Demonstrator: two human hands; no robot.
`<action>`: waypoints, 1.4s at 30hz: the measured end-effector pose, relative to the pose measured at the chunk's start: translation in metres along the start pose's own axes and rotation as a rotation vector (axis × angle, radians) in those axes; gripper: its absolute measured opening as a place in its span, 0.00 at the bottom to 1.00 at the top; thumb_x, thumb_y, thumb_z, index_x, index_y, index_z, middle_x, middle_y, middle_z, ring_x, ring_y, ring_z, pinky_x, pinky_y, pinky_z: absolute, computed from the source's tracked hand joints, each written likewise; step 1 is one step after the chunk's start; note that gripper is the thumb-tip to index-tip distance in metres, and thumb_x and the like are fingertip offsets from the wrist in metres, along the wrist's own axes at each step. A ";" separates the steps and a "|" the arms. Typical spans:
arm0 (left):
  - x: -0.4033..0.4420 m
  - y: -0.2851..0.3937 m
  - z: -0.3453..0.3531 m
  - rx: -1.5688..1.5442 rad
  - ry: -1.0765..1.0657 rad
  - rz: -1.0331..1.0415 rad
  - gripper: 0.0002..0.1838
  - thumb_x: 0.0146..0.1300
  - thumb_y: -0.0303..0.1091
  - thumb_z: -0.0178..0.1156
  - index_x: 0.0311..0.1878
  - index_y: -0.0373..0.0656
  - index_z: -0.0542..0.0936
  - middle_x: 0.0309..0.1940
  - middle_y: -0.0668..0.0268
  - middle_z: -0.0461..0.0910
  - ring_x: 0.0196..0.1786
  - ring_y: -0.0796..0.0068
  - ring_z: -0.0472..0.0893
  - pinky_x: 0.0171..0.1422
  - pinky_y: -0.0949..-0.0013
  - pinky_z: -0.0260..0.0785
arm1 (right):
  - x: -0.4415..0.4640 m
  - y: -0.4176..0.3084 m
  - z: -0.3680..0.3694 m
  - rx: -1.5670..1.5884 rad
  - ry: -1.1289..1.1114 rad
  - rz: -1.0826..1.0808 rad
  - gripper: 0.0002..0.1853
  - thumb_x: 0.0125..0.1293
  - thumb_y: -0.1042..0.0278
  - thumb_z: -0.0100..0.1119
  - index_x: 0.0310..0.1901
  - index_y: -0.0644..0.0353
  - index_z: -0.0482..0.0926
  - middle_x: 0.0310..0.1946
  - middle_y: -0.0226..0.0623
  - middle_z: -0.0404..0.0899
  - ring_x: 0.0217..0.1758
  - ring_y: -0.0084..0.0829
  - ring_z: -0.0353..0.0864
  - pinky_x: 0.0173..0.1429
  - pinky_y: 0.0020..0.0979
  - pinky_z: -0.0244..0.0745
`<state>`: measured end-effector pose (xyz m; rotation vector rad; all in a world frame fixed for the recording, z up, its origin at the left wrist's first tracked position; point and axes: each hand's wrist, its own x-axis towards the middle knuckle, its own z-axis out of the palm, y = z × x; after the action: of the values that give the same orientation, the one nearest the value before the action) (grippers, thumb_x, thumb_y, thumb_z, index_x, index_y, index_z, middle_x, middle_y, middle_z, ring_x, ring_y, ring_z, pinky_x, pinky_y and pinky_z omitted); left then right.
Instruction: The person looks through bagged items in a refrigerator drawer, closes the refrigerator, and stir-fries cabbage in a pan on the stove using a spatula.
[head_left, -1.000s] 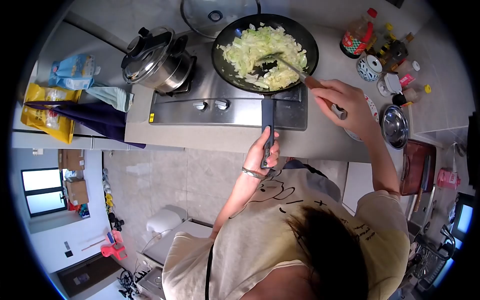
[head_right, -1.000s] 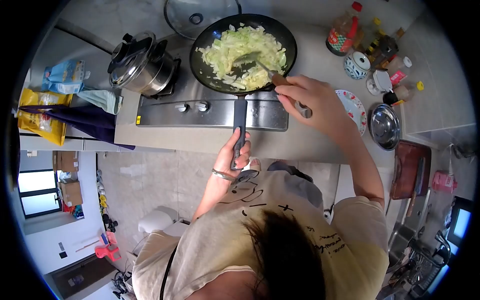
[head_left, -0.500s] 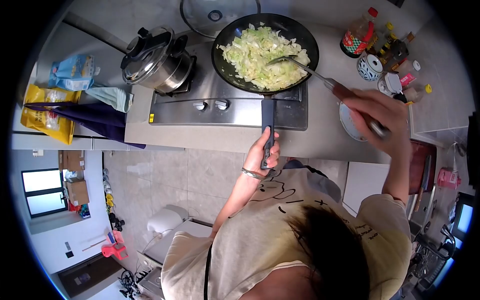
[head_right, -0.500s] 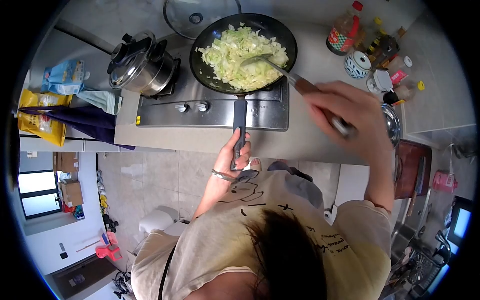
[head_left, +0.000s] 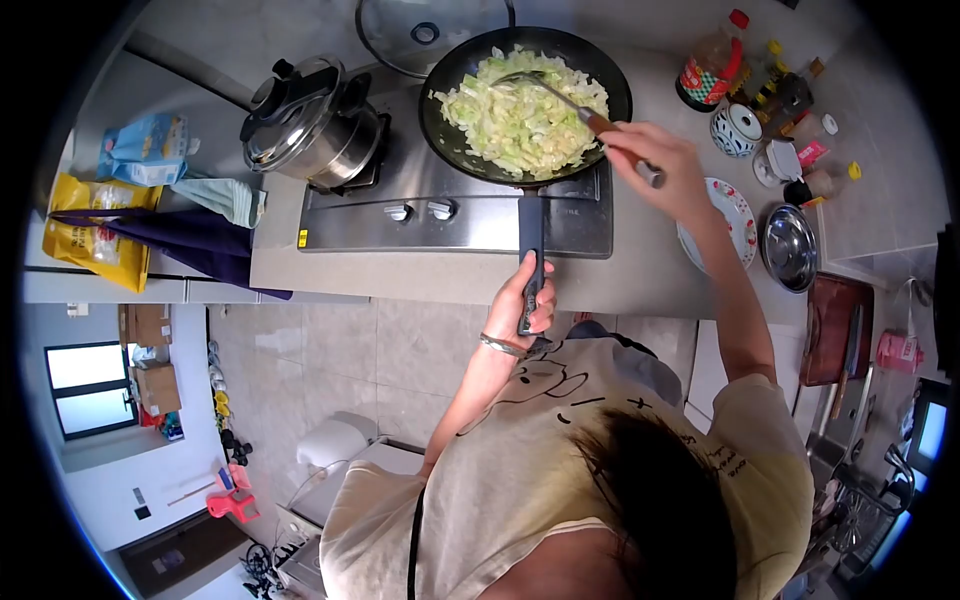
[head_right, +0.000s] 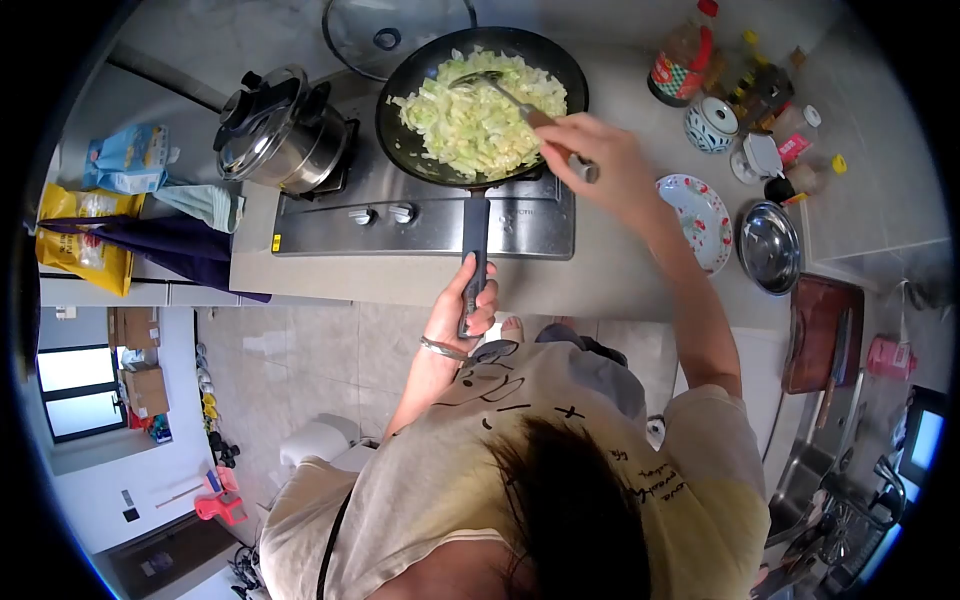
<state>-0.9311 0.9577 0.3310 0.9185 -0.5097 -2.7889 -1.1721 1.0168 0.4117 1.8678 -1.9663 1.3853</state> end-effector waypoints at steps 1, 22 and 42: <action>0.001 0.000 -0.003 0.009 -0.010 -0.005 0.17 0.68 0.51 0.47 0.41 0.45 0.70 0.17 0.71 0.64 0.10 0.84 0.58 0.11 0.80 0.47 | -0.003 0.000 -0.001 -0.028 -0.035 -0.029 0.09 0.54 0.73 0.62 0.38 0.56 0.80 0.34 0.36 0.79 0.29 0.35 0.79 0.33 0.28 0.73; -0.002 0.001 0.001 -0.019 0.011 -0.003 0.17 0.69 0.49 0.46 0.41 0.43 0.71 0.17 0.71 0.64 0.10 0.85 0.56 0.11 0.81 0.47 | 0.049 -0.001 0.003 0.148 -0.002 -0.101 0.07 0.55 0.76 0.62 0.37 0.62 0.81 0.30 0.37 0.80 0.28 0.27 0.78 0.34 0.24 0.71; -0.005 0.001 0.004 0.007 0.031 0.009 0.17 0.69 0.49 0.46 0.42 0.44 0.71 0.17 0.71 0.65 0.11 0.85 0.57 0.13 0.80 0.48 | 0.065 0.000 -0.054 0.164 0.015 0.164 0.10 0.60 0.68 0.60 0.39 0.65 0.82 0.29 0.33 0.82 0.33 0.23 0.81 0.39 0.24 0.75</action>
<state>-0.9301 0.9595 0.3370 0.9563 -0.5185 -2.7619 -1.2150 1.0026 0.4831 1.7868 -2.0982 1.6472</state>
